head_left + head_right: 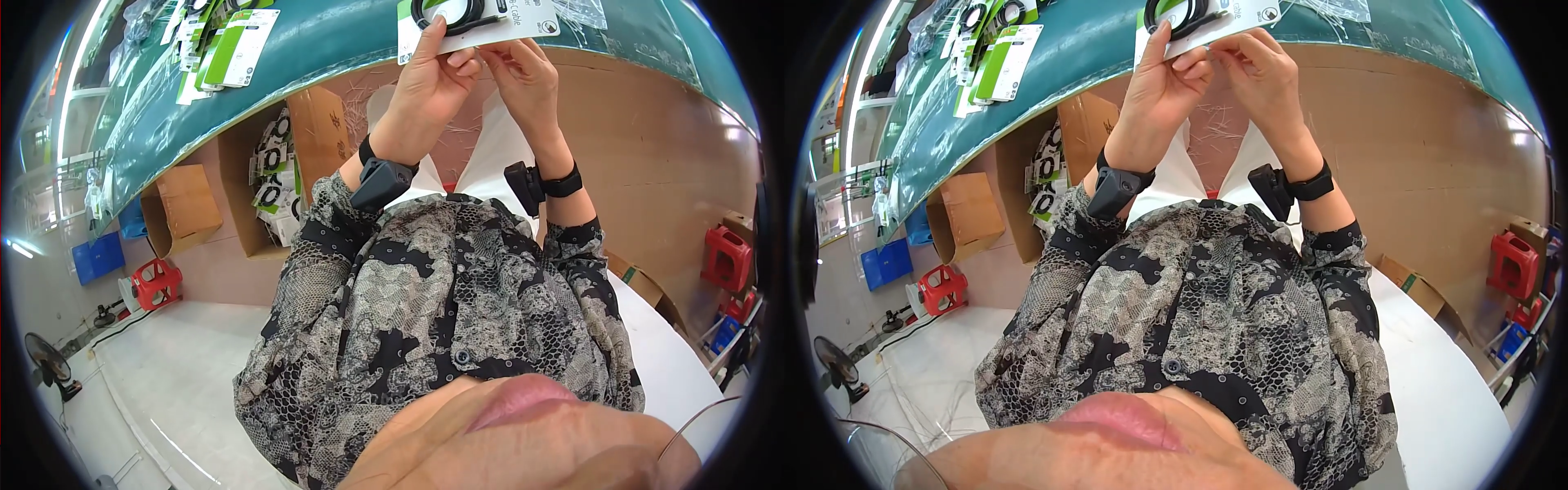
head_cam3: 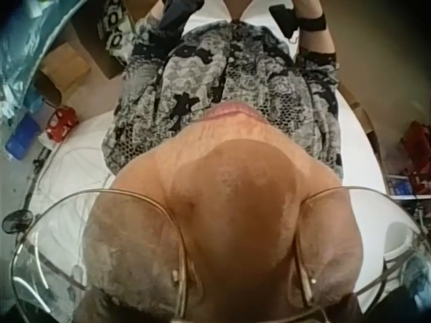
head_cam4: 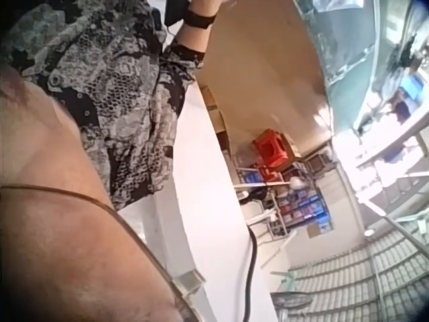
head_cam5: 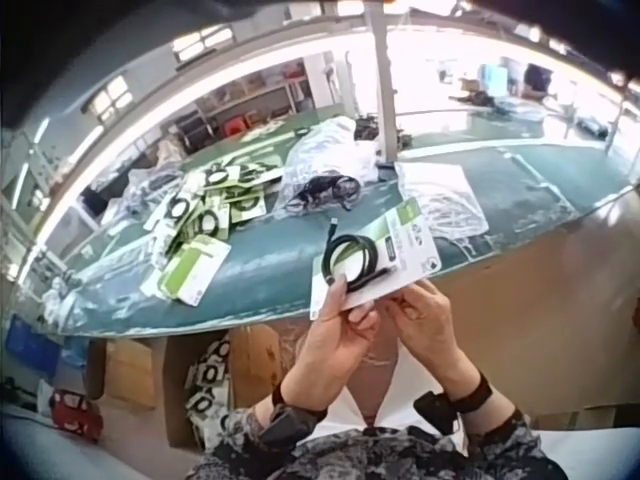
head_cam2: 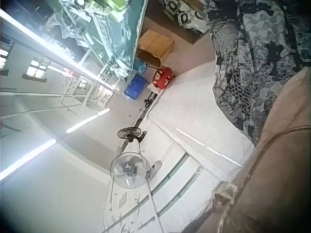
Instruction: The person secures a USB cable to its cardboard packaging by threading a plastic tie through the holes and tightening it by hand. They then turn the package over and repeat the process with a second tie.
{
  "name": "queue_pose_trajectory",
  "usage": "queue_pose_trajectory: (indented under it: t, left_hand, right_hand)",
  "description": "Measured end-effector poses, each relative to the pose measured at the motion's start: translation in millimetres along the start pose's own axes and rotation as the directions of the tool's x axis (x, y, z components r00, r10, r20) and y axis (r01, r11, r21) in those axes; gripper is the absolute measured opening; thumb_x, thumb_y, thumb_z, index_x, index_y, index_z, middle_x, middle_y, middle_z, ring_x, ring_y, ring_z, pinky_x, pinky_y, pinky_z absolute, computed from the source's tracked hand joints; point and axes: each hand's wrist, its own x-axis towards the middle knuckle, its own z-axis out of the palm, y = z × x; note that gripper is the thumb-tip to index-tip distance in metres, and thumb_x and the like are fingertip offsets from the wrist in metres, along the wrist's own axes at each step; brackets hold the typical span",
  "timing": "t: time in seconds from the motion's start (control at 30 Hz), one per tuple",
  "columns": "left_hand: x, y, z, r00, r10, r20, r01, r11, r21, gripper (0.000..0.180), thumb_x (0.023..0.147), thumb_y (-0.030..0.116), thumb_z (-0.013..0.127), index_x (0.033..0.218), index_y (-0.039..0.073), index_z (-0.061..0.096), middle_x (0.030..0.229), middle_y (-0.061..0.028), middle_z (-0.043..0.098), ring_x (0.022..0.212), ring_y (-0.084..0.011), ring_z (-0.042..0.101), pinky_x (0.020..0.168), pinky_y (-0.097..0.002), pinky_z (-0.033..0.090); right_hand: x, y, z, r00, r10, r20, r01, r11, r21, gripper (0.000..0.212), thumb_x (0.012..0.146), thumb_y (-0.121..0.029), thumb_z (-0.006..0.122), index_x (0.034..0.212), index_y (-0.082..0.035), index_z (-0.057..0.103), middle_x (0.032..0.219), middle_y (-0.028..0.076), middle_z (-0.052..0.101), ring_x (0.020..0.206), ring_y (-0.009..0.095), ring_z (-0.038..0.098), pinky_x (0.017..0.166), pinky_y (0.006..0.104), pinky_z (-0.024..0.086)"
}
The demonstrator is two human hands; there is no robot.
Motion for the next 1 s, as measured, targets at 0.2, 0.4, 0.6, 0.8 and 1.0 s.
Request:
queue_pose_trajectory:
  t: [0.2, 0.4, 0.6, 0.8, 1.0]
  left_hand:
    - [-1.0, -3.3, 2.0, 1.000, -0.005, -0.004, 0.005, 1.000, -0.011, 0.023, 0.095, 0.023, 0.058, 0.107, 0.004, 0.055, 0.087, -0.0033, 0.059, 0.058, -0.0088, 0.039, 0.053, -0.0238, 0.034]
    - [0.2, -3.6, -0.5, 0.999, -0.036, -0.025, 0.032, 0.992, -0.119, 0.024, 0.094, 0.024, 0.059, 0.103, 0.003, 0.055, 0.078, -0.0021, 0.053, 0.057, -0.0086, 0.039, 0.052, -0.0233, 0.033]
    - [2.7, -0.5, -8.4, 0.993, -0.119, 0.020, 0.120, 0.957, -0.266, 0.020, 0.090, 0.023, 0.066, 0.099, 0.008, 0.055, 0.080, -0.0021, 0.057, 0.056, -0.0094, 0.040, 0.051, -0.0228, 0.033]
    - [1.1, -3.2, -2.4, 0.996, -0.082, -0.019, 0.076, 0.972, -0.220, 0.027, 0.094, 0.026, 0.060, 0.103, 0.001, 0.053, 0.078, -0.0029, 0.051, 0.055, -0.0084, 0.037, 0.051, -0.0230, 0.031]
    - [3.0, -1.6, -9.5, 0.993, -0.114, -0.008, 0.110, 0.978, -0.177, 0.021, 0.093, 0.025, 0.061, 0.101, 0.006, 0.055, 0.082, -0.0014, 0.059, 0.054, -0.0076, 0.039, 0.049, -0.0228, 0.032]
  right_hand:
    - [-2.0, 2.5, 2.5, 0.999, 0.047, 0.011, -0.048, 0.997, 0.054, 0.011, 0.083, 0.000, 0.068, 0.094, -0.001, 0.068, 0.087, 0.003, 0.063, 0.076, 0.010, 0.063, 0.067, 0.0222, 0.050]
    - [-1.4, -2.3, 0.8, 1.000, 0.023, 0.008, -0.024, 0.999, 0.027, 0.010, 0.083, -0.001, 0.068, 0.092, -0.001, 0.068, 0.086, 0.002, 0.063, 0.074, 0.009, 0.061, 0.065, 0.0214, 0.049]
    - [-0.3, -2.7, -4.6, 1.000, -0.006, 0.026, 0.007, 1.000, -0.030, 0.008, 0.082, -0.001, 0.068, 0.090, -0.002, 0.068, 0.084, 0.001, 0.063, 0.069, 0.008, 0.058, 0.062, 0.0207, 0.047]
    - [-1.1, 1.0, -4.6, 0.999, 0.010, 0.036, -0.008, 0.999, -0.047, 0.010, 0.082, -0.001, 0.069, 0.091, -0.002, 0.069, 0.083, 0.002, 0.063, 0.070, 0.009, 0.059, 0.063, 0.0209, 0.048]
    - [-1.7, -3.7, -2.1, 0.999, 0.025, 0.046, -0.024, 1.000, -0.020, 0.011, 0.082, -0.002, 0.068, 0.093, -0.004, 0.069, 0.085, 0.004, 0.064, 0.072, 0.011, 0.062, 0.064, 0.0225, 0.049]
